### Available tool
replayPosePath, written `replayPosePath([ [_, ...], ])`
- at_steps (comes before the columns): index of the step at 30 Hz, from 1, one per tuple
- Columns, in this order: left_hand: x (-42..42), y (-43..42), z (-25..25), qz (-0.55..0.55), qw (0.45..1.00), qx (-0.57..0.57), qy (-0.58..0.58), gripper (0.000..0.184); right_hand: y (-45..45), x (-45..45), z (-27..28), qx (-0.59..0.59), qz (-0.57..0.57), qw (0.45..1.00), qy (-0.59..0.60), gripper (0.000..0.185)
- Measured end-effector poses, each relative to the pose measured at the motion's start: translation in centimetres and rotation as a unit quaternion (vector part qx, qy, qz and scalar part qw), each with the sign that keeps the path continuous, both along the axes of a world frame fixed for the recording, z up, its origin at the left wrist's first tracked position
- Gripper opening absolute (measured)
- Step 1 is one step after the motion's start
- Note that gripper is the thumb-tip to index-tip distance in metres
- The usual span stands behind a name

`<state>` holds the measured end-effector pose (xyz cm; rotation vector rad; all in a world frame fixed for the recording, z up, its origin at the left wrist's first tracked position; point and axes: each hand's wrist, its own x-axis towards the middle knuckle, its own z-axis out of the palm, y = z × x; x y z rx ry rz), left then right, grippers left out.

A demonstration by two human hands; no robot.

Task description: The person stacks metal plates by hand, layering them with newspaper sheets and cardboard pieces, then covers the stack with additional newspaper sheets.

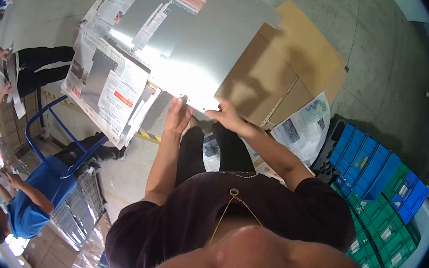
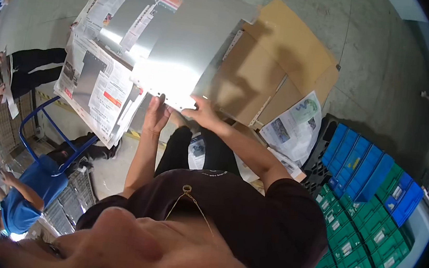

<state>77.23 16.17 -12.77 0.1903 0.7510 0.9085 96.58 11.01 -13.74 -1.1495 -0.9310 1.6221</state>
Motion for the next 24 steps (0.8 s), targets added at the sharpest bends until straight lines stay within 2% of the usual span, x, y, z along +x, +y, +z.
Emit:
replayPosePath([
  [1, -2.1, -0.7, -1.8, 0.019, 1.000, -0.001, -0.010, 0.039, -0.2, -1.6, -0.2, 0.005, 0.008, 1.000, 0.023, 0.042],
  [2, -2.7, -1.0, -1.1, 0.036, 0.999, -0.005, -0.005, 0.038, -0.1, -2.7, 1.6, -0.001, 0.014, 0.999, 0.040, 0.042],
  [5, -5.1, -1.6, 1.7, 0.089, 0.996, -0.015, -0.005, 0.034, -0.1, -6.3, 2.1, -0.035, 0.076, 0.996, 0.028, 0.040],
  [10, -11.9, -4.1, 0.5, 0.148, 0.988, -0.038, -0.018, 0.035, -0.5, -12.2, 2.9, -0.027, 0.131, 0.991, -0.014, 0.037],
  [13, -15.1, -5.0, 0.3, 0.166, 0.985, -0.049, -0.027, 0.037, -0.7, -15.0, 2.0, -0.012, 0.183, 0.980, -0.083, 0.036],
  [16, -18.1, -5.1, 0.4, 0.185, 0.981, -0.048, -0.028, 0.036, 0.7, -16.7, 4.3, -0.015, 0.286, 0.942, -0.175, 0.038],
  [18, -21.1, -5.7, 0.3, 0.202, 0.979, -0.039, -0.004, 0.036, 1.2, -17.7, 4.3, 0.011, 0.265, 0.948, -0.177, 0.043],
  [19, -23.0, -5.8, -0.2, 0.205, 0.978, -0.033, 0.016, 0.036, 0.9, -17.7, 2.5, 0.029, 0.237, 0.948, -0.208, 0.048],
  [20, -24.6, -5.8, -0.6, 0.207, 0.977, -0.026, 0.034, 0.036, 1.2, -17.5, 1.6, 0.075, 0.159, 0.961, -0.213, 0.038],
  [21, -25.8, -5.3, 0.9, 0.202, 0.977, -0.030, 0.060, 0.034, 2.7, -16.9, 3.8, 0.085, 0.151, 0.957, -0.234, 0.033],
  [23, -29.3, -5.6, 0.3, 0.195, 0.975, -0.025, 0.100, 0.032, 5.2, -15.3, 3.2, 0.050, 0.164, 0.958, -0.228, 0.017],
  [24, -30.8, -5.8, 0.1, 0.188, 0.974, -0.021, 0.120, 0.031, 6.5, -14.6, 3.2, -0.010, 0.150, 0.967, -0.208, 0.019],
])
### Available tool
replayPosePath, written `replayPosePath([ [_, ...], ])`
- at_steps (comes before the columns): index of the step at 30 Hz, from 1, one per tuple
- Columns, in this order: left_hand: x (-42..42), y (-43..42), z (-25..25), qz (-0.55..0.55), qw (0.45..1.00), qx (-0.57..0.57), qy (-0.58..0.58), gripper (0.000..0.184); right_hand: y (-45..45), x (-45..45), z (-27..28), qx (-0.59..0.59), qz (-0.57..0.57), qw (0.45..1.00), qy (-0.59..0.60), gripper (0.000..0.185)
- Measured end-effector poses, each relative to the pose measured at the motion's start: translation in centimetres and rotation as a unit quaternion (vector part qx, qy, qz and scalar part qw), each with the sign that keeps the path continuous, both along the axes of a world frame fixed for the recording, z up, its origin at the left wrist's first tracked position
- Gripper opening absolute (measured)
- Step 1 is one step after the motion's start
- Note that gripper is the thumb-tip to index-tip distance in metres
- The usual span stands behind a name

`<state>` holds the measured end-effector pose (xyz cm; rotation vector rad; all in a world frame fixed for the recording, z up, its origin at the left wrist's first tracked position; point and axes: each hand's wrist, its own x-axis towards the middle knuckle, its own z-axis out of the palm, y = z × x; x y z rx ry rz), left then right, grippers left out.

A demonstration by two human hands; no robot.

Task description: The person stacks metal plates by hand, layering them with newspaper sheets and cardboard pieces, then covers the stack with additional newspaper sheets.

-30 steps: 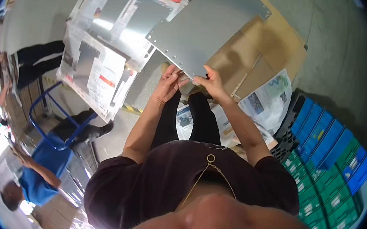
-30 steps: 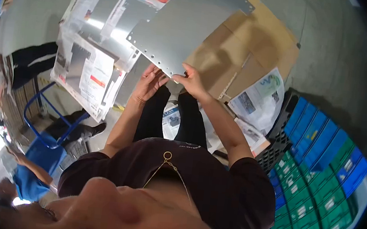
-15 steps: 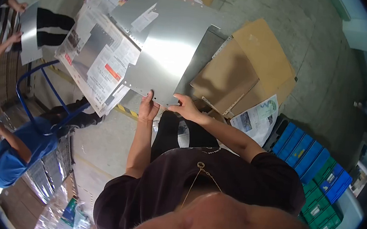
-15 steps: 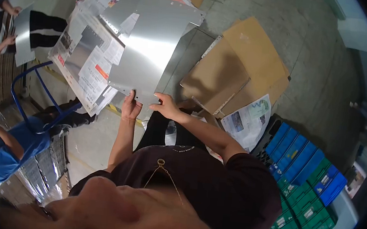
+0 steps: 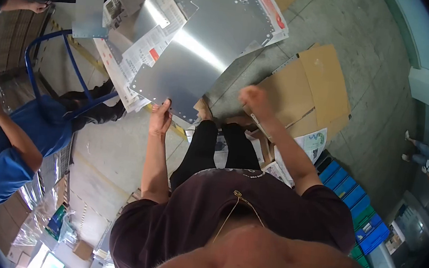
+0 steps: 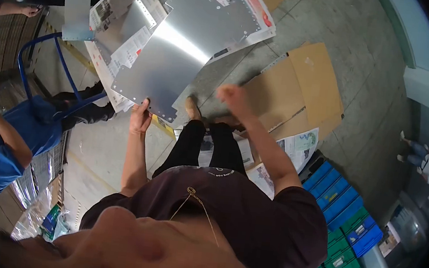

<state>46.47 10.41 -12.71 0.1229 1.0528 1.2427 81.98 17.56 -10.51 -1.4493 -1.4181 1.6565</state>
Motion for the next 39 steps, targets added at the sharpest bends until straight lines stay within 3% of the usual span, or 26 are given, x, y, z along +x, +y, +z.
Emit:
replayPosePath([
  [4, -1.7, 0.7, 6.2, -0.001, 0.983, 0.044, 0.176, 0.016, 6.7, 0.8, 3.1, -0.174, -0.101, 0.970, 0.136, 0.046],
  [6, -2.3, 0.7, 8.2, -0.030, 0.942, 0.064, 0.327, 0.012, 10.2, 0.1, 4.7, -0.243, -0.113, 0.943, 0.198, 0.060],
  [8, -2.8, 0.4, 10.9, -0.101, 0.867, 0.079, 0.481, 0.014, 12.7, -0.5, 5.3, -0.285, -0.083, 0.918, 0.262, 0.070],
  [9, -2.9, 0.1, 12.0, -0.157, 0.787, 0.087, 0.590, 0.017, 13.8, -0.5, 5.2, -0.305, -0.068, 0.904, 0.293, 0.075],
  [10, -2.9, 0.1, 13.2, -0.159, 0.738, 0.214, 0.620, 0.017, 14.8, -0.3, 4.4, -0.296, -0.043, 0.894, 0.333, 0.076],
  [12, -2.9, 0.8, 15.4, -0.174, 0.633, 0.331, 0.677, 0.019, 16.0, -0.1, 3.1, -0.279, 0.006, 0.868, 0.412, 0.079],
  [13, -3.2, 0.5, 15.4, -0.181, 0.593, 0.360, 0.697, 0.020, 16.3, 0.0, 2.9, -0.301, -0.085, 0.856, 0.412, 0.070],
  [15, -4.1, 0.2, 15.2, -0.188, 0.506, 0.413, 0.733, 0.023, 16.1, -0.9, 3.1, -0.278, -0.115, 0.860, 0.411, 0.058],
  [16, -4.6, 0.0, 15.1, -0.183, 0.488, 0.405, 0.751, 0.024, 16.0, -1.2, 3.0, -0.265, -0.129, 0.863, 0.411, 0.052],
  [19, -5.7, -1.0, 14.2, -0.181, 0.433, 0.359, 0.807, 0.030, 15.3, -0.1, 2.4, -0.244, -0.070, 0.887, 0.385, 0.042],
  [22, -5.5, -1.4, 12.0, -0.111, 0.455, 0.251, 0.847, 0.026, 14.6, -0.3, 2.8, -0.201, 0.020, 0.916, 0.347, 0.042],
  [23, -4.8, -1.6, 10.3, -0.017, 0.515, 0.176, 0.838, 0.030, 14.2, -0.4, 3.0, -0.208, 0.010, 0.916, 0.344, 0.043],
  [25, -4.3, -1.9, 7.0, 0.124, 0.729, 0.108, 0.665, 0.036, 13.7, -0.5, 3.3, -0.214, 0.019, 0.921, 0.326, 0.043],
  [26, -4.3, -2.3, 5.3, 0.190, 0.809, 0.066, 0.552, 0.039, 13.6, -0.6, 3.3, -0.218, 0.023, 0.923, 0.317, 0.043],
  [27, -5.1, -3.4, 3.3, 0.115, 0.873, 0.024, 0.473, 0.039, 13.4, -0.6, 3.1, -0.213, 0.032, 0.921, 0.325, 0.043],
  [29, -6.1, -5.1, -0.7, 0.084, 0.946, -0.038, 0.309, 0.032, 13.3, -0.6, 2.6, -0.203, 0.050, 0.916, 0.342, 0.042],
  [30, -5.9, -5.2, -1.2, 0.069, 0.970, -0.068, 0.225, 0.029, 13.4, -0.4, 2.5, -0.204, 0.058, 0.915, 0.342, 0.042],
  [33, -4.3, -5.6, -2.0, 0.168, 0.977, -0.087, 0.102, 0.020, 13.0, -0.4, 2.3, -0.215, 0.068, 0.911, 0.346, 0.042],
  [39, -3.0, -6.4, -3.0, 0.200, 0.967, -0.117, 0.106, 0.022, 13.2, -0.5, 2.7, -0.224, 0.070, 0.928, 0.288, 0.041],
])
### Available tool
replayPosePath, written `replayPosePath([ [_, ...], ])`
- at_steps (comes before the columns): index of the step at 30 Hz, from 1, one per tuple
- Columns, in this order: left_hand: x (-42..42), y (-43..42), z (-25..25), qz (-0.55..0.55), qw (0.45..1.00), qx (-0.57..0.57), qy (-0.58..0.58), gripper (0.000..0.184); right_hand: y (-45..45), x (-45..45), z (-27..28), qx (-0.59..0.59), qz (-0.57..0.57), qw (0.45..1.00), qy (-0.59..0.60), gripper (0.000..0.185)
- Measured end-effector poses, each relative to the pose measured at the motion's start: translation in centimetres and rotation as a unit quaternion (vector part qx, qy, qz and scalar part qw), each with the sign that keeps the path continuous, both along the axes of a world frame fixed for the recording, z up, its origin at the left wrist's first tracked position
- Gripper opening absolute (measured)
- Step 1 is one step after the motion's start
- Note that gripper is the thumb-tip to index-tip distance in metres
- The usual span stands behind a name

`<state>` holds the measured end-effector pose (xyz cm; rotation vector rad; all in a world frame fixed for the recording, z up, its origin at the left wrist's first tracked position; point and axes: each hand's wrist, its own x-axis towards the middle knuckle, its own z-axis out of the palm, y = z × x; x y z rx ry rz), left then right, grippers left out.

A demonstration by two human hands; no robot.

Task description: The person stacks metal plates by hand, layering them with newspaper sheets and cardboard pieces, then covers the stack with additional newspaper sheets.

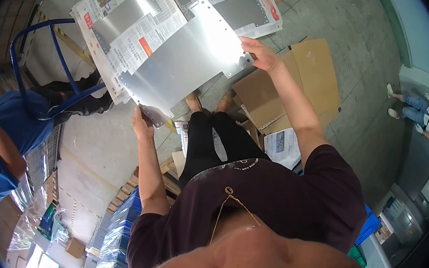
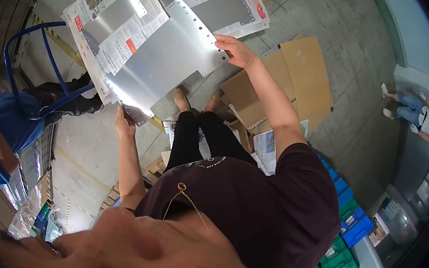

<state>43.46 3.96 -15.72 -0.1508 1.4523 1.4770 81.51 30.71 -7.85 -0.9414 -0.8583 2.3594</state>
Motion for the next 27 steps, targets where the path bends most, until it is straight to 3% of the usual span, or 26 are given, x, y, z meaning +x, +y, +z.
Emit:
replayPosePath([
  [10, 0.6, 2.3, 0.9, -0.006, 1.000, -0.006, -0.030, 0.025, 3.0, -1.1, -1.9, 0.016, 0.027, 0.999, -0.043, 0.040],
  [15, 0.0, 4.4, 1.8, -0.048, 0.991, 0.084, -0.094, 0.035, 7.2, -2.7, -3.2, 0.039, 0.043, 0.996, -0.067, 0.042],
  [17, -0.4, 4.9, 1.4, -0.040, 0.988, 0.102, -0.111, 0.037, 8.1, -3.5, -3.7, 0.108, 0.042, 0.980, -0.165, 0.048],
  [19, -0.7, 5.6, 1.1, -0.030, 0.986, 0.115, -0.112, 0.037, 8.5, -4.7, -4.4, 0.178, 0.010, 0.946, -0.270, 0.051],
  [20, -1.0, 5.8, 0.6, -0.024, 0.987, 0.115, -0.109, 0.037, 8.5, -5.2, -4.3, 0.309, -0.001, 0.882, -0.356, 0.050],
  [22, -1.7, 6.1, -0.5, -0.015, 0.988, 0.112, -0.105, 0.037, 7.6, -5.8, -4.3, 0.535, -0.024, 0.681, -0.499, 0.049],
  [25, -2.6, 6.5, -0.7, -0.009, 0.989, 0.111, -0.098, 0.038, 6.4, -7.4, -1.7, 0.616, -0.024, 0.624, -0.480, 0.042],
  [27, -3.5, 6.4, -1.2, -0.007, 0.989, 0.108, -0.106, 0.038, 6.4, -8.3, -2.6, 0.584, 0.085, 0.621, -0.516, 0.039],
])
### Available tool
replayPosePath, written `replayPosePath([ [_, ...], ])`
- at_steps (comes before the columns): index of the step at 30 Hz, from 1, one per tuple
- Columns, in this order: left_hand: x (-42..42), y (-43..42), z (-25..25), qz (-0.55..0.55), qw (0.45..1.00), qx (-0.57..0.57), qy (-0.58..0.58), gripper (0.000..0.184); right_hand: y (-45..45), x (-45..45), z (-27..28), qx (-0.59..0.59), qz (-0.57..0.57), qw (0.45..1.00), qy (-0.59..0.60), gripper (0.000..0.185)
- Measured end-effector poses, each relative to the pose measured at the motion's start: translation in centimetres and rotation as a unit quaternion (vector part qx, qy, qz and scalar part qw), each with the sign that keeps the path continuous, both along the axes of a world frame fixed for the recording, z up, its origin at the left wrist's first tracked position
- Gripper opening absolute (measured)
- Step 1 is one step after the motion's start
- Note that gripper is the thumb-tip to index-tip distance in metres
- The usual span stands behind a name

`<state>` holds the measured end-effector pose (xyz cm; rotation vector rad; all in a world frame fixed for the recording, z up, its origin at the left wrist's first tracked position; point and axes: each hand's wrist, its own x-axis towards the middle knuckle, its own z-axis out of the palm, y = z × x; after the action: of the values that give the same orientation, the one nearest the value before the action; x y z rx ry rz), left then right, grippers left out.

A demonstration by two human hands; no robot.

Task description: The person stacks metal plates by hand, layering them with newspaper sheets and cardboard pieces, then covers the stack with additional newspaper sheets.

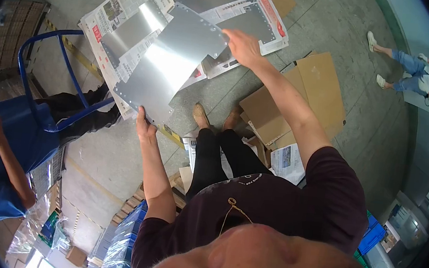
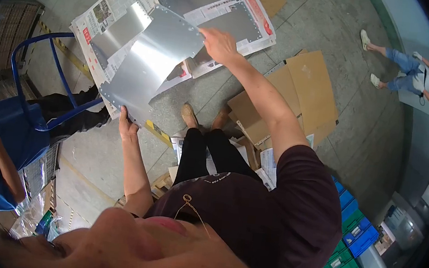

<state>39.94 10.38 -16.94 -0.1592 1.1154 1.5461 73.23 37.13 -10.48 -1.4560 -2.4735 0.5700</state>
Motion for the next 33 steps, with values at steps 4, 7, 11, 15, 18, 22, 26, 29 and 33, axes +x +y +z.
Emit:
replayPosePath([
  [4, -1.8, -0.3, -1.0, 0.018, 0.999, -0.027, 0.021, 0.038, -0.3, -2.2, 0.0, 0.034, -0.013, 0.999, 0.028, 0.035],
  [7, -3.3, -1.2, -1.9, 0.021, 0.999, -0.035, 0.026, 0.038, -0.4, -3.6, 0.4, -0.054, 0.005, 0.997, -0.047, 0.036],
  [11, -4.2, -1.9, -2.1, 0.013, 0.999, -0.039, 0.031, 0.041, -0.7, -4.7, 0.1, -0.075, -0.004, 0.996, -0.055, 0.036],
  [15, -5.9, -3.6, -3.0, 0.019, 0.998, -0.042, 0.032, 0.042, -1.7, -5.8, -1.3, -0.097, 0.006, 0.992, -0.075, 0.037],
  [18, -7.1, -4.3, -3.6, 0.014, 0.998, -0.051, 0.023, 0.043, -2.2, -6.5, -1.6, -0.087, 0.005, 0.994, -0.059, 0.038],
  [22, -7.9, -5.0, -4.2, 0.026, 0.997, -0.074, 0.024, 0.042, -2.7, -6.8, -3.4, -0.112, 0.026, 0.990, -0.084, 0.039],
  [26, -8.2, -5.1, -3.8, 0.024, 0.997, -0.073, 0.001, 0.040, -3.6, -7.7, -2.6, -0.090, 0.008, 0.994, -0.057, 0.044],
  [29, -8.9, -5.3, -3.8, 0.041, 0.995, -0.090, -0.002, 0.038, -4.2, -8.5, -3.4, -0.093, 0.032, 0.993, -0.059, 0.042],
  [33, -9.2, -5.6, -4.3, 0.037, 0.996, -0.076, 0.010, 0.036, -4.2, -9.1, -3.9, -0.102, 0.030, 0.992, -0.074, 0.046],
])
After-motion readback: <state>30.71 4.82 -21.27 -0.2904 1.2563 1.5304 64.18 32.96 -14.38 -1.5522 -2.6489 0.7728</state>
